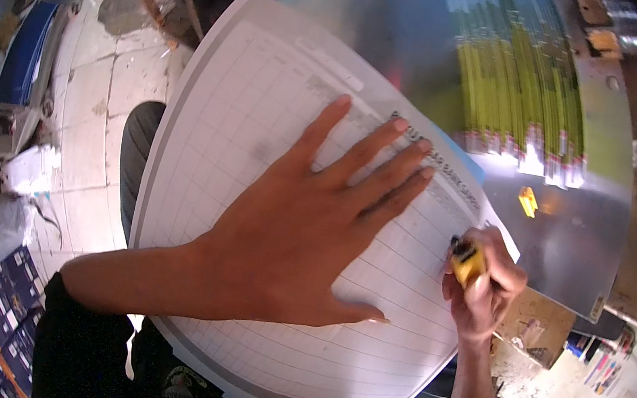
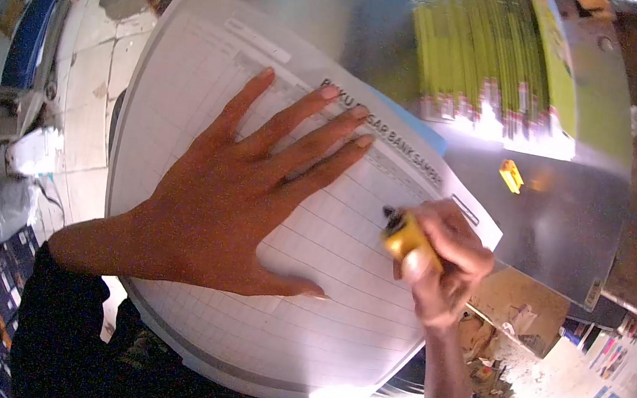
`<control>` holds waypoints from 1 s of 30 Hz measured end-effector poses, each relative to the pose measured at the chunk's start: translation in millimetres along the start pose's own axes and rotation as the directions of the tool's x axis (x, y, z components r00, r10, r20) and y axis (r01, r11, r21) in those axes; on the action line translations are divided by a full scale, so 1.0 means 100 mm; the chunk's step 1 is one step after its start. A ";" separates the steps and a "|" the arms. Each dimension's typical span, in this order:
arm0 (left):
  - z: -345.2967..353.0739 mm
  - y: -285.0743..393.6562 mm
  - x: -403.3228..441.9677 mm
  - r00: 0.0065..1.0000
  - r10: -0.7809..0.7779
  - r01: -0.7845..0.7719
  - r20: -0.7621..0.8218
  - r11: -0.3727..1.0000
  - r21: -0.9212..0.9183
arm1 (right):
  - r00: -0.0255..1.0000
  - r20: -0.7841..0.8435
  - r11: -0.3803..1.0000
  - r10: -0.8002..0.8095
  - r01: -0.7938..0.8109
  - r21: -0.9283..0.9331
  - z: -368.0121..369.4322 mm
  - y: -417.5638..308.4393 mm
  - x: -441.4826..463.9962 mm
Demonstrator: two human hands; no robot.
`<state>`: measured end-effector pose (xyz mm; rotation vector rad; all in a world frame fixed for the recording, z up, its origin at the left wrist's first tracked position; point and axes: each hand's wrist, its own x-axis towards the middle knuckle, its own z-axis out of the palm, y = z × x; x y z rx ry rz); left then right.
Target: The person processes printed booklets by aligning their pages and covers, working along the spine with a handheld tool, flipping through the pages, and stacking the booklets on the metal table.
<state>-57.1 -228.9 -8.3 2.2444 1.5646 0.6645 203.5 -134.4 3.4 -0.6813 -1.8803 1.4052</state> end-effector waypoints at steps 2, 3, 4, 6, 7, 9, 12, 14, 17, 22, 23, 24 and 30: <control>0.00 0.02 0.00 1.000 -0.018 0.018 -0.007 1.000 0.015 | 0.985 -0.099 0.986 0.143 -0.133 0.102 0.02 -0.02 0.03; -0.01 0.03 0.00 1.000 0.009 -0.008 -0.010 1.000 0.030 | 0.981 -0.096 0.979 0.169 -0.156 0.132 0.01 0.00 0.03; -0.03 0.04 0.00 1.000 -0.015 0.015 0.008 0.998 0.056 | 0.977 -0.099 0.972 0.190 -0.173 0.157 0.00 0.00 0.03; -0.07 0.06 0.03 0.999 0.039 -0.040 0.013 0.995 0.092 | 0.979 -0.052 0.977 0.199 -0.194 0.087 0.05 -0.05 0.07; -0.09 0.09 0.04 1.000 0.007 -0.010 0.026 0.993 0.118 | 0.982 -0.042 0.982 0.187 -0.185 0.042 0.09 -0.10 0.12; -0.12 0.14 0.04 0.999 -0.020 0.015 0.035 0.990 0.138 | 0.967 -0.063 0.968 0.245 -0.241 0.063 0.15 -0.16 0.15; -0.12 0.16 0.04 0.999 0.014 -0.022 0.037 0.972 0.233 | 0.954 -0.059 0.954 0.295 -0.290 0.078 0.17 -0.21 0.19; -0.12 0.16 0.05 0.998 0.054 -0.062 0.037 0.965 0.253 | 0.963 -0.064 0.962 0.260 -0.254 0.098 0.14 -0.23 0.17; -0.11 0.18 0.05 1.000 0.023 -0.027 0.016 0.972 0.232 | 0.985 -0.088 0.983 0.152 -0.141 0.121 0.09 -0.35 0.12; -0.08 0.18 0.05 0.999 0.032 -0.026 -0.019 0.970 0.243 | 0.967 0.009 0.766 -0.256 0.208 -0.609 -0.33 -1.09 -0.13; -0.08 0.18 0.05 1.000 0.021 -0.015 -0.024 0.971 0.237 | 0.935 0.010 0.591 -0.354 0.232 -0.773 -0.42 -1.07 -0.26; -0.08 0.19 0.06 0.999 0.030 -0.024 -0.023 0.971 0.240 | 0.896 0.032 0.385 -0.443 0.223 -0.896 -0.51 -1.05 -0.41; -0.07 0.19 0.07 0.998 0.040 -0.027 -0.057 0.976 0.215 | 0.773 -0.280 0.036 -0.569 -0.317 -0.948 -1.44 -1.21 -0.91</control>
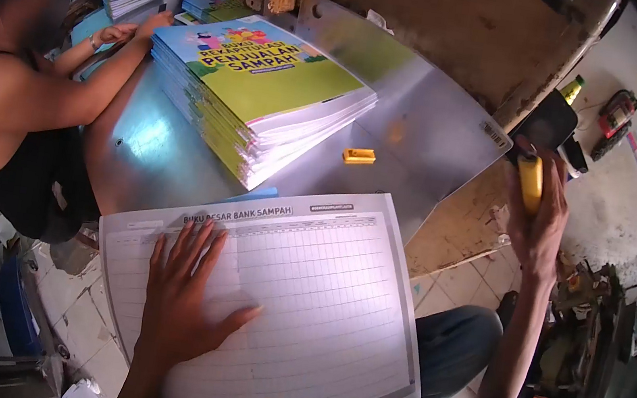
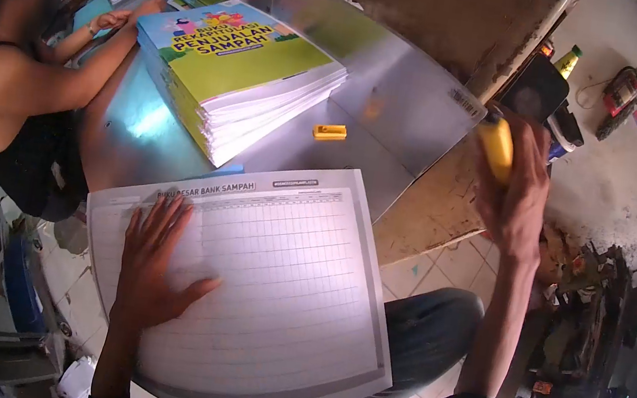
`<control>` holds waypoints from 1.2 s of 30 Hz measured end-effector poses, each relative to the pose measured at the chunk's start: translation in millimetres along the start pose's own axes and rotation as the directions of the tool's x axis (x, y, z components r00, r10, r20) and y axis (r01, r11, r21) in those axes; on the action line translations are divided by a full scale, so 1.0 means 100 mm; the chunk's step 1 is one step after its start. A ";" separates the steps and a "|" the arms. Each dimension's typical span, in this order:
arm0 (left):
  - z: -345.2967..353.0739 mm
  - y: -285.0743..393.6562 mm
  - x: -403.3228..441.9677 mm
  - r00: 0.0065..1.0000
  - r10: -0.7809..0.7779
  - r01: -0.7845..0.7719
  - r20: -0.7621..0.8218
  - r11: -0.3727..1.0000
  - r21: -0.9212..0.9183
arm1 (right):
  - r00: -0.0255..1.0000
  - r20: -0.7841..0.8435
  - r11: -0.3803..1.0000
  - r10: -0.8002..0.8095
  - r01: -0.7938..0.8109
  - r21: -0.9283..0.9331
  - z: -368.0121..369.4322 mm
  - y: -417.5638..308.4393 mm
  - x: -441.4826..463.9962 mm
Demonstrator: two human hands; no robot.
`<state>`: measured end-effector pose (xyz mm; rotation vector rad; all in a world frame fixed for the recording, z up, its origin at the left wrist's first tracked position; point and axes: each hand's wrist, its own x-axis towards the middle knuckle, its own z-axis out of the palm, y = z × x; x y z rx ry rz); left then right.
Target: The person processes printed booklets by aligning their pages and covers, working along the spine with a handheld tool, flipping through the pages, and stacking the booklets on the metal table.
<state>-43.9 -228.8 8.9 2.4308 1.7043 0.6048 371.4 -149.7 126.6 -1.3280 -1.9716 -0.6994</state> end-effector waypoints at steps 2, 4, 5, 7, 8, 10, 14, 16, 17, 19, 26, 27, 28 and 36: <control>0.01 -0.01 0.00 1.000 0.004 -0.004 -0.015 1.000 -0.006 | 0.996 0.035 0.991 0.077 -0.073 -0.109 -0.07 0.22 -0.10; 0.01 -0.01 -0.01 1.000 0.006 -0.006 -0.019 1.000 -0.007 | 0.964 0.131 0.965 0.230 -0.208 -0.163 -0.13 0.30 -0.20; 0.00 -0.01 -0.01 1.000 0.003 -0.003 -0.019 1.000 -0.009 | 0.964 0.131 0.964 0.232 -0.210 -0.166 -0.13 0.43 -0.26; 0.01 -0.01 0.00 1.000 0.007 -0.008 -0.023 1.000 -0.011 | 0.927 0.358 0.946 0.108 0.015 -0.324 -0.11 0.69 -0.35; 0.02 -0.02 -0.01 0.999 0.010 -0.010 -0.031 1.000 -0.009 | 0.928 0.355 0.945 0.110 0.013 -0.327 -0.10 0.71 -0.35; 0.02 -0.01 0.00 0.999 0.013 -0.013 -0.036 1.000 -0.005 | 0.892 0.424 0.941 0.158 -0.007 -0.337 -0.08 0.72 -0.35; 0.00 0.01 0.00 1.000 0.003 -0.003 -0.013 1.000 0.000 | 0.903 0.395 0.953 0.171 -0.050 -0.299 0.01 0.80 -0.35; 0.00 0.00 0.00 1.000 -0.001 0.001 -0.007 1.000 0.001 | 0.890 0.417 0.954 0.184 -0.059 -0.294 -0.01 0.77 -0.32; 0.00 0.00 0.00 1.000 -0.001 0.001 -0.007 1.000 0.001 | 0.889 0.419 0.954 0.187 -0.061 -0.295 -0.02 0.74 -0.33; 0.01 0.00 0.00 1.000 0.000 0.000 -0.008 1.000 -0.002 | 0.934 0.343 0.963 0.100 -0.005 -0.269 -0.06 0.63 -0.37; 0.02 0.04 0.07 0.998 -0.018 0.013 0.055 0.997 0.078 | 0.878 0.443 0.914 -0.180 -0.017 0.404 -0.26 -0.37 -0.55; 0.01 0.04 0.10 0.998 -0.011 0.005 0.054 0.995 0.097 | 0.852 0.469 0.885 -0.233 -0.014 0.465 -0.23 -0.51 -0.57; 0.01 0.04 0.14 0.998 -0.018 0.013 0.057 0.995 0.095 | 0.822 0.490 0.851 -0.290 -0.013 0.526 -0.20 -0.67 -0.57; -0.22 0.10 -0.20 0.983 0.092 -0.100 0.158 0.994 0.044 | 0.701 0.587 0.631 -0.406 -0.250 0.735 0.16 -1.55 -0.77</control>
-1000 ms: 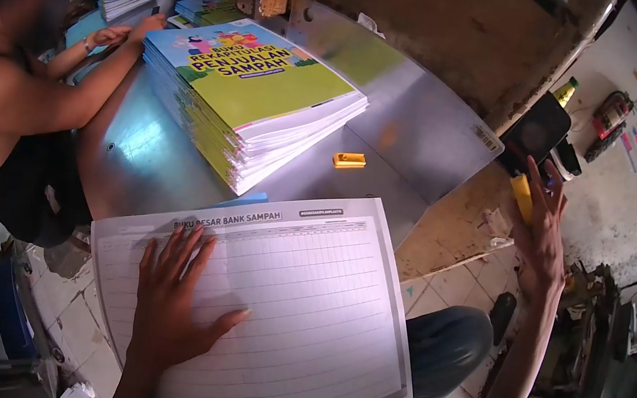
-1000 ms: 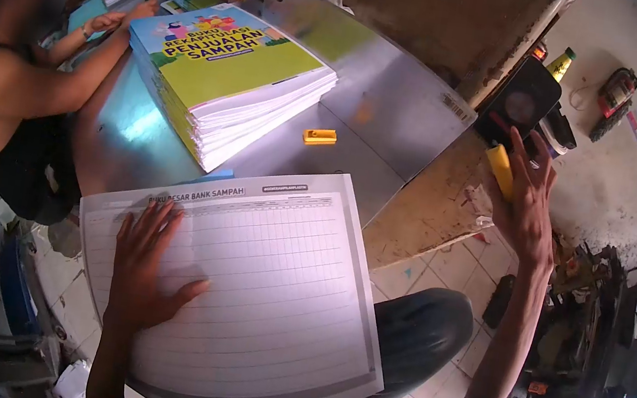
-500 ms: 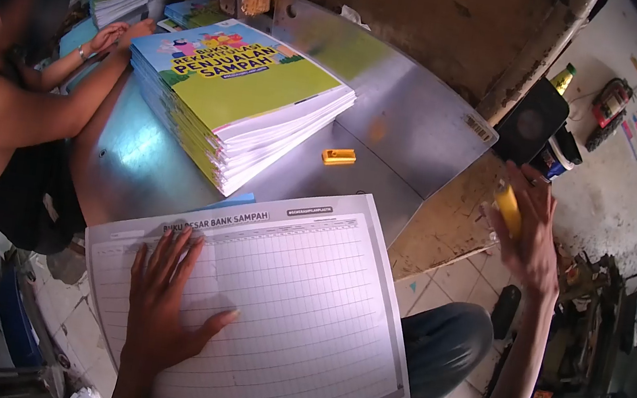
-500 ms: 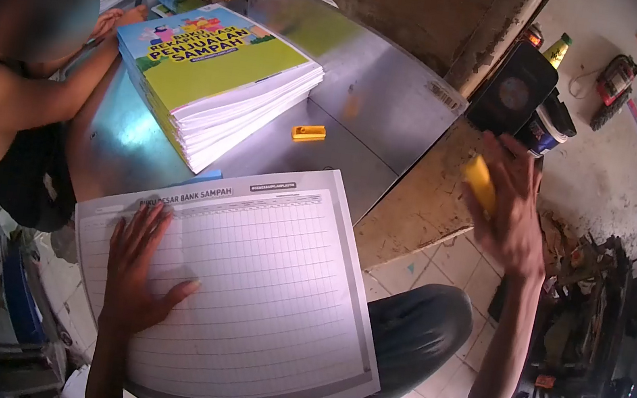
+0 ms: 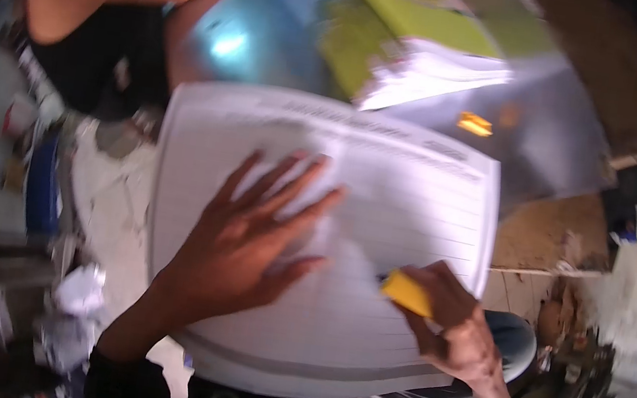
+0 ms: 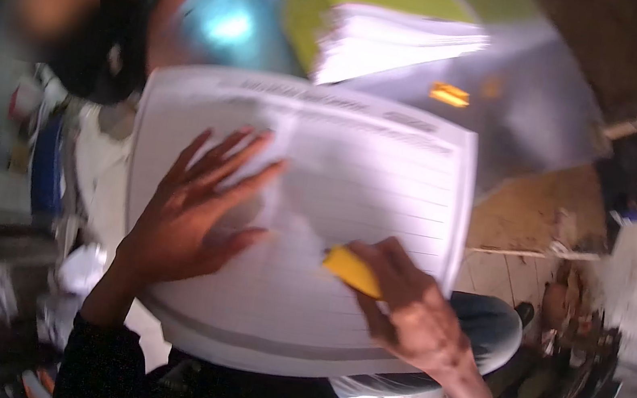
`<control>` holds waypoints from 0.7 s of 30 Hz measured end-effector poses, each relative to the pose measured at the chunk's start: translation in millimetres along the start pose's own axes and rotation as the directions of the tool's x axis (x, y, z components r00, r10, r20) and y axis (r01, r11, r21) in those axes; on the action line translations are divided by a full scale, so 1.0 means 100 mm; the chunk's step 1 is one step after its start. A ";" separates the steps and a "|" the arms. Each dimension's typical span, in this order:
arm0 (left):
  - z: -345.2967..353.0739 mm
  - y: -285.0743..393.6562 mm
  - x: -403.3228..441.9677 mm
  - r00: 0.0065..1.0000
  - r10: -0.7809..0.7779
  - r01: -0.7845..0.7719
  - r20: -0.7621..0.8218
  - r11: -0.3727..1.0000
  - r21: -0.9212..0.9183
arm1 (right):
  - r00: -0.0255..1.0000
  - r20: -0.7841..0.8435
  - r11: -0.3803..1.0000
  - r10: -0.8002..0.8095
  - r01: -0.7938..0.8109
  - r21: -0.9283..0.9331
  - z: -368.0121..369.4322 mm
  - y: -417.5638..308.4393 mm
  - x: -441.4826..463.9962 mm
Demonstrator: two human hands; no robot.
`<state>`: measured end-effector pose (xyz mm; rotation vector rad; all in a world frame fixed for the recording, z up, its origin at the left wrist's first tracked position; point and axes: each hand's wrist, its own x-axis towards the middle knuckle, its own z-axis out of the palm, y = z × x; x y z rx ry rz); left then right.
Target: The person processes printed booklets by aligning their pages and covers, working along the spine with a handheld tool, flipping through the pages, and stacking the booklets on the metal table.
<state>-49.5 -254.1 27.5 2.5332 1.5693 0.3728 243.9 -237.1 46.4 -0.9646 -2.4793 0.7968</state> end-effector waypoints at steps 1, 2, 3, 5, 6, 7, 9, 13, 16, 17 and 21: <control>-0.01 0.02 -0.12 0.998 0.006 -0.003 0.065 0.999 -0.043 | 0.999 -0.024 1.000 0.024 -0.024 -0.001 0.04 0.00 0.04; -0.01 0.05 -0.22 0.996 -0.048 0.052 0.078 0.997 -0.056 | 0.998 -0.030 0.998 0.053 -0.053 -0.024 0.05 0.00 0.06; 0.00 0.08 -0.31 0.993 -0.049 0.060 0.104 0.993 -0.103 | 0.998 -0.045 0.999 0.038 -0.039 -0.022 0.07 0.01 0.09; 0.12 0.09 -0.39 0.991 -0.047 0.069 0.126 0.982 -0.174 | 0.999 -0.029 0.999 0.028 -0.029 -0.026 0.08 -0.02 0.12; 0.16 0.07 -0.42 0.989 -0.070 0.095 0.130 0.976 -0.198 | 0.985 -0.053 0.985 0.162 -0.158 0.073 0.10 -0.11 0.13; 0.20 0.06 -0.44 0.994 -0.065 0.083 0.092 0.976 -0.200 | 0.952 -0.070 0.944 0.299 -0.284 0.169 0.12 -0.17 0.14; 0.27 0.05 -0.44 0.996 -0.074 0.083 0.053 0.973 -0.214 | 0.990 -0.042 0.987 0.132 -0.128 0.099 0.17 -0.21 0.20; 0.37 0.07 -0.46 0.994 -0.105 0.091 -0.032 0.949 -0.303 | 0.991 0.078 0.992 -0.104 0.109 -0.063 0.20 -0.30 0.31; 0.35 0.08 -0.46 0.991 -0.123 0.097 -0.052 0.931 -0.353 | 0.975 0.177 0.981 -0.131 0.153 -0.117 0.21 -0.31 0.37; 0.34 0.08 -0.45 0.992 -0.121 0.096 -0.044 0.925 -0.367 | 0.975 0.188 0.981 -0.115 0.141 -0.134 0.20 -0.33 0.38; 0.39 0.07 -0.46 0.987 -0.143 0.100 -0.070 0.898 -0.428 | 0.981 0.186 0.984 -0.056 0.086 -0.157 0.22 -0.35 0.41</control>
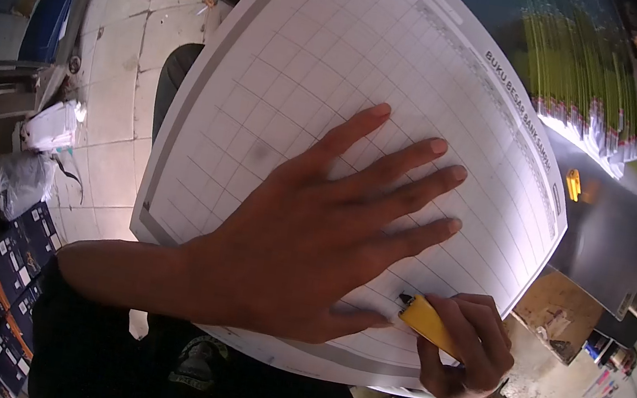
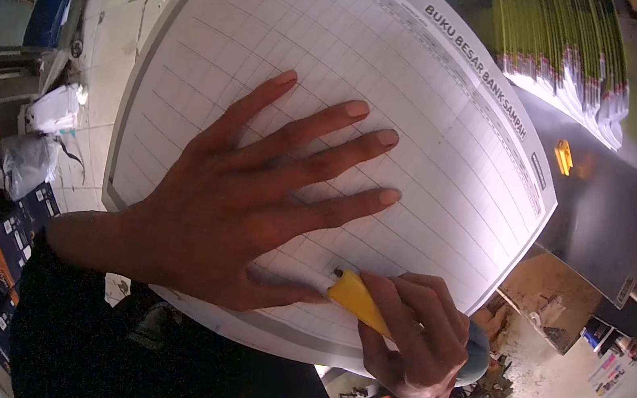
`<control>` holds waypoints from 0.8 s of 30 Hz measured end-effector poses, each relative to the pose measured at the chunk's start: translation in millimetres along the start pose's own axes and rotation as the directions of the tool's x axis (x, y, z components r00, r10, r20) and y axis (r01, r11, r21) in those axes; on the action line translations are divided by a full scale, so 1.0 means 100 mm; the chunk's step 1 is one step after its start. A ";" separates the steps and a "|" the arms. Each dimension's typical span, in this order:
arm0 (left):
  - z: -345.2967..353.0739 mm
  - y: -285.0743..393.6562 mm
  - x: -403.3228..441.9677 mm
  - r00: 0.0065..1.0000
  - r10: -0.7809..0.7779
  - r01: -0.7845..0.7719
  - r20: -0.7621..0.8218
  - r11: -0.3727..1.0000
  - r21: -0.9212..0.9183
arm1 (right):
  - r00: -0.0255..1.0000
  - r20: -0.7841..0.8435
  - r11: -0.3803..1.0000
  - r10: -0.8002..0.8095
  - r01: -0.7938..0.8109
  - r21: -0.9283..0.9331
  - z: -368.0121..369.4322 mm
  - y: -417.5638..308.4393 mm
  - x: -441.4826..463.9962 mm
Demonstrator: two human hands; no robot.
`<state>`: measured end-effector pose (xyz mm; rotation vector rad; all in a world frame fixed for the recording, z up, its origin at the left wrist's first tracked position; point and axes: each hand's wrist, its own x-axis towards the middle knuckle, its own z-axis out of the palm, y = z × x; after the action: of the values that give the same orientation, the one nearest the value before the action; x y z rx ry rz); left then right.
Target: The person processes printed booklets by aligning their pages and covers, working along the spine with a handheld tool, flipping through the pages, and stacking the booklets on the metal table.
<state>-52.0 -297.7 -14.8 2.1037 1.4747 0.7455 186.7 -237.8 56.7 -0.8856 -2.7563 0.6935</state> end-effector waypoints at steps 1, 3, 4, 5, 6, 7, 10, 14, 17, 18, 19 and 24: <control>0.01 -0.01 0.00 1.000 0.009 -0.009 -0.008 1.000 -0.003 | 1.000 0.015 1.000 0.000 0.000 -0.002 0.01 0.01 0.00; 0.04 -0.02 -0.01 1.000 0.010 -0.010 -0.020 1.000 -0.019 | 1.000 -0.029 1.000 -0.005 0.005 0.013 0.03 0.04 -0.01; 0.05 -0.03 -0.01 0.999 0.029 -0.030 -0.046 0.999 -0.018 | 1.000 -0.018 1.000 -0.006 0.006 0.012 0.04 0.04 -0.02; 0.06 -0.04 -0.01 0.996 0.048 -0.049 -0.071 0.999 -0.016 | 1.000 -0.027 1.000 0.015 -0.015 0.009 0.04 0.04 -0.03; 0.07 -0.05 -0.01 0.997 0.040 -0.042 -0.073 0.999 -0.022 | 0.999 -0.036 0.999 0.036 -0.035 0.008 0.05 0.03 -0.04; 0.07 -0.05 -0.01 0.996 0.042 -0.044 -0.072 0.999 -0.029 | 0.999 -0.027 0.999 0.035 -0.034 0.010 0.05 0.02 -0.03; 0.06 -0.03 -0.01 0.997 0.037 -0.040 -0.071 0.998 -0.049 | 0.997 -0.043 0.997 0.066 -0.067 -0.028 0.05 -0.05 -0.04; 0.11 -0.03 -0.01 0.995 0.031 -0.035 -0.096 0.999 -0.034 | 1.000 0.003 0.997 0.030 -0.030 -0.070 0.03 -0.06 -0.03; 0.13 -0.02 0.00 0.993 0.031 -0.033 -0.112 0.999 -0.013 | 0.999 0.004 0.993 -0.054 0.054 -0.102 0.03 0.00 -0.02; 0.14 -0.02 0.00 0.993 0.029 -0.031 -0.113 0.999 -0.017 | 0.996 0.004 0.986 -0.094 0.093 -0.137 0.02 0.02 -0.01; 0.14 -0.01 0.00 0.993 0.024 -0.025 -0.111 1.000 -0.007 | 0.996 0.008 0.986 -0.094 0.094 -0.137 0.03 0.03 0.00; 0.15 -0.01 0.00 0.995 0.027 -0.026 -0.097 1.000 0.019 | 0.996 0.079 0.998 -0.042 0.045 -0.040 0.00 0.08 -0.03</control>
<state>-42.6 -298.0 -26.8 2.1307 1.5118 0.8596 193.6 -233.6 52.6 -0.8210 -2.8595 0.6800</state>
